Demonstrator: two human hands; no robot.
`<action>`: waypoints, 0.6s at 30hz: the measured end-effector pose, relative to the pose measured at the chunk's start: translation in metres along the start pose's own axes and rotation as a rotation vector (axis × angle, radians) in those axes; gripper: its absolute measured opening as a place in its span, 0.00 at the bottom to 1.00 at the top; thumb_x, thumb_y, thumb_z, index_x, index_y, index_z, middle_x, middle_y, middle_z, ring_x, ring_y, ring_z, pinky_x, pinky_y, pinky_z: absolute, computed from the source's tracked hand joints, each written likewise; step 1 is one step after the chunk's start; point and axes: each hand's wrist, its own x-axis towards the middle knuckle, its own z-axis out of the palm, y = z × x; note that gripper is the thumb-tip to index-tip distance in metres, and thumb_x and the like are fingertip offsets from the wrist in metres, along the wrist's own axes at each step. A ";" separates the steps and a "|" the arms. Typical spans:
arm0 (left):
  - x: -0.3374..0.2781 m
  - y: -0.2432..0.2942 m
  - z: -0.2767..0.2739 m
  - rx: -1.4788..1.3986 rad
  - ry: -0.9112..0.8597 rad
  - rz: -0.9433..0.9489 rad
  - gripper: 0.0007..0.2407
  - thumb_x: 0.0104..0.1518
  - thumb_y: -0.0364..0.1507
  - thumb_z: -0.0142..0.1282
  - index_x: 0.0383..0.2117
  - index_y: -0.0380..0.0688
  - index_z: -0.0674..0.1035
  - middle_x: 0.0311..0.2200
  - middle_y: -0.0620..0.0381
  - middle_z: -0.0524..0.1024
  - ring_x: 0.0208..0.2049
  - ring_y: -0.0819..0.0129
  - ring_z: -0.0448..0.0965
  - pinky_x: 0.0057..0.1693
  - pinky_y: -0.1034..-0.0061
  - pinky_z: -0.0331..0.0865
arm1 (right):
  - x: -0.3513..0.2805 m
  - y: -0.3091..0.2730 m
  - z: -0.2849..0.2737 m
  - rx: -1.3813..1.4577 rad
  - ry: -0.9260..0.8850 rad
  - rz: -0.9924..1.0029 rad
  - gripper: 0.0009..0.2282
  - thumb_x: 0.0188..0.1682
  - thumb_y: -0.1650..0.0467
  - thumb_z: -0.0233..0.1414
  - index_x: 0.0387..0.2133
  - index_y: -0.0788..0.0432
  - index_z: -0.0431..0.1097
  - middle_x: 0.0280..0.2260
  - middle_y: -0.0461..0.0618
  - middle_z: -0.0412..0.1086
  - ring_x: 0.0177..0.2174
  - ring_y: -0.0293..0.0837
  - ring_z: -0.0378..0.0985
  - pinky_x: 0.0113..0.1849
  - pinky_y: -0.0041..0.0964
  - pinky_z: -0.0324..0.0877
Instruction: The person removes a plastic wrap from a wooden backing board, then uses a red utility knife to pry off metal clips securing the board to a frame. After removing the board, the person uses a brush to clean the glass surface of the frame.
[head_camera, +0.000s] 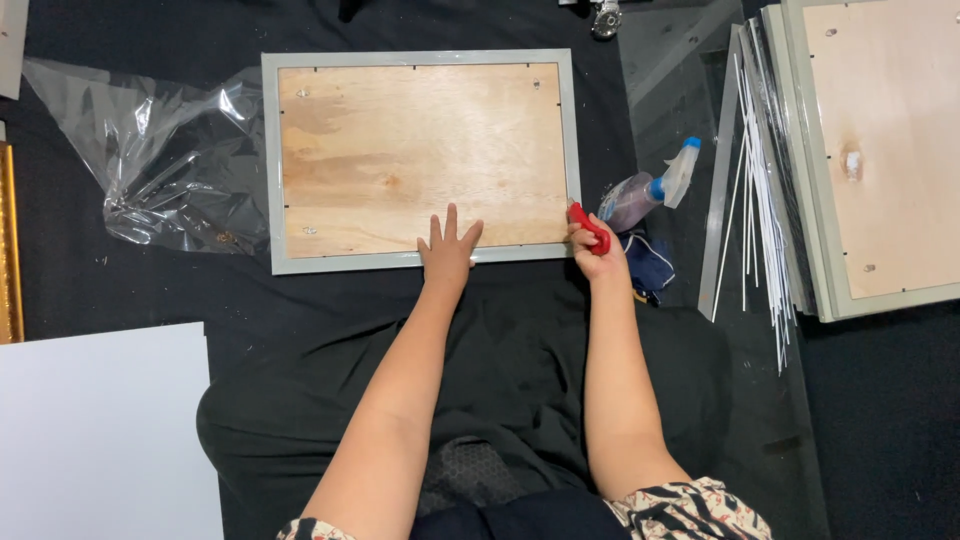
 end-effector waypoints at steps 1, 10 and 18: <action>-0.003 0.001 -0.003 0.002 0.000 0.000 0.32 0.59 0.29 0.62 0.70 0.71 0.60 0.75 0.49 0.34 0.74 0.39 0.38 0.67 0.29 0.47 | -0.006 0.001 0.004 0.001 -0.001 0.000 0.12 0.52 0.76 0.56 0.45 0.70 0.63 0.30 0.59 0.64 0.21 0.36 0.65 0.19 0.16 0.64; -0.019 -0.016 -0.019 0.004 -0.005 0.047 0.30 0.61 0.38 0.59 0.69 0.77 0.59 0.76 0.57 0.37 0.74 0.46 0.42 0.70 0.32 0.38 | 0.010 0.017 0.013 -0.280 0.025 -0.033 0.11 0.54 0.69 0.52 0.44 0.63 0.62 0.31 0.49 0.60 0.23 0.30 0.64 0.21 0.12 0.62; -0.022 -0.048 0.017 0.020 0.551 0.139 0.22 0.70 0.51 0.34 0.70 0.76 0.61 0.74 0.59 0.49 0.72 0.56 0.49 0.69 0.36 0.32 | 0.053 0.110 0.032 -0.605 0.434 -0.598 0.08 0.55 0.66 0.52 0.40 0.49 0.58 0.16 0.43 0.52 0.15 0.41 0.58 0.21 0.35 0.70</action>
